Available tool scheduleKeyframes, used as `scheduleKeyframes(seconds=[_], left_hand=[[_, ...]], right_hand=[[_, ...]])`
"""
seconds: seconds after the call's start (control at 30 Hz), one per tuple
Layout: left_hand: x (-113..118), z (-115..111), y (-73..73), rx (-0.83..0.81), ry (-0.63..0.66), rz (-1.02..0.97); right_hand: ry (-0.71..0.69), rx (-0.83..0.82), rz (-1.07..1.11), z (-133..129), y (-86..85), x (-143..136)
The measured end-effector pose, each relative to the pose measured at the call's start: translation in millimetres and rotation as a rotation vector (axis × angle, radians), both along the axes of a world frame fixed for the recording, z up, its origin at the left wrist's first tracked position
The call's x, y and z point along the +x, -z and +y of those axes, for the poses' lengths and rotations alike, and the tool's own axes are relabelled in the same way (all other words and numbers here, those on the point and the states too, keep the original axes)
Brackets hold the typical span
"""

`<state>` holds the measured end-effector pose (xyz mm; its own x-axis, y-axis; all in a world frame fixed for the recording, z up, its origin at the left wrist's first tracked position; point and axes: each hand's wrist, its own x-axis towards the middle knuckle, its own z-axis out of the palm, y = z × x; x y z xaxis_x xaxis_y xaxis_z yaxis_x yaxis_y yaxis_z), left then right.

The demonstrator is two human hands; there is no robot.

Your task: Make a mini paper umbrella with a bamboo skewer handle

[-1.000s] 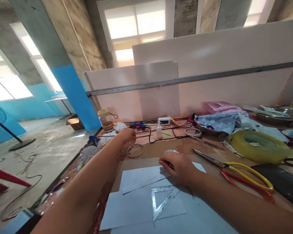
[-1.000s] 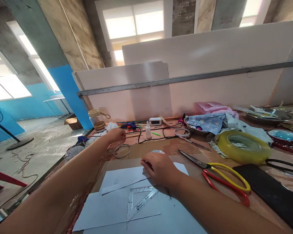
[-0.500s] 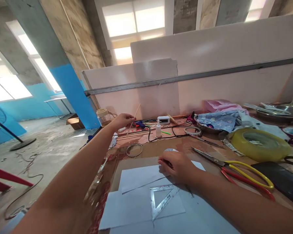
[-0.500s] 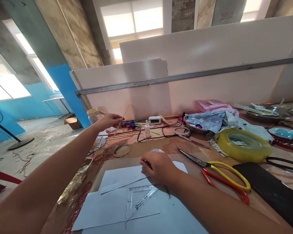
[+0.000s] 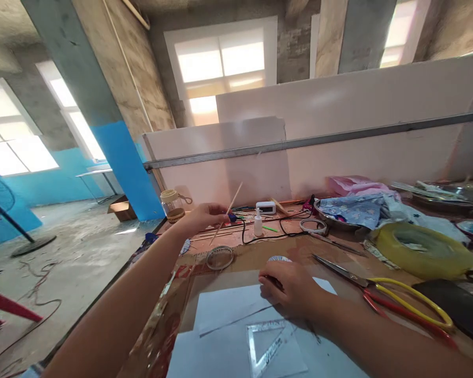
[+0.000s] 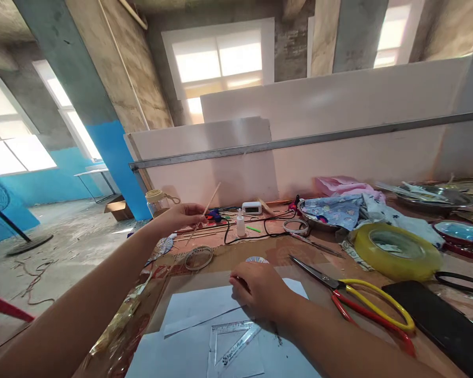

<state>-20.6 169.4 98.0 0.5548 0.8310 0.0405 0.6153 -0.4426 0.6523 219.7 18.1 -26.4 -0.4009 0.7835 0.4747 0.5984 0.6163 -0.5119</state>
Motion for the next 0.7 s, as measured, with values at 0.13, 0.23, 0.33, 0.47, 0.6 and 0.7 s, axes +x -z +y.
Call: scheduleKeyframes(seconds=[0.13, 0.23, 0.33, 0.47, 0.6, 0.7], left_hand=[[-12, 8, 10.8, 0.087, -0.079, 0.205], [-20, 22, 25.2, 0.17, -0.178, 0.364], [-24, 32, 41.8, 0.213, -0.206, 0.507], [-27, 40, 56.8, 0.254, -0.222, 0.644], [-37, 45, 65.4, 0.283, -0.25, 0.756], [-41, 45, 71.9, 0.277, -0.223, 0.813]], right_hand=[[-0.011, -0.002, 0.01, -1, -0.7, 0], [-0.011, 0.006, -0.018, 0, -0.2, -1], [-0.019, 0.017, -0.043, 1, 0.3, -1], [-0.038, 0.028, -0.048, 1, 0.6, 0], [-0.042, 0.039, -0.059, 2, 1.0, 1], [-0.043, 0.032, -0.065, 2, 1.2, 0]])
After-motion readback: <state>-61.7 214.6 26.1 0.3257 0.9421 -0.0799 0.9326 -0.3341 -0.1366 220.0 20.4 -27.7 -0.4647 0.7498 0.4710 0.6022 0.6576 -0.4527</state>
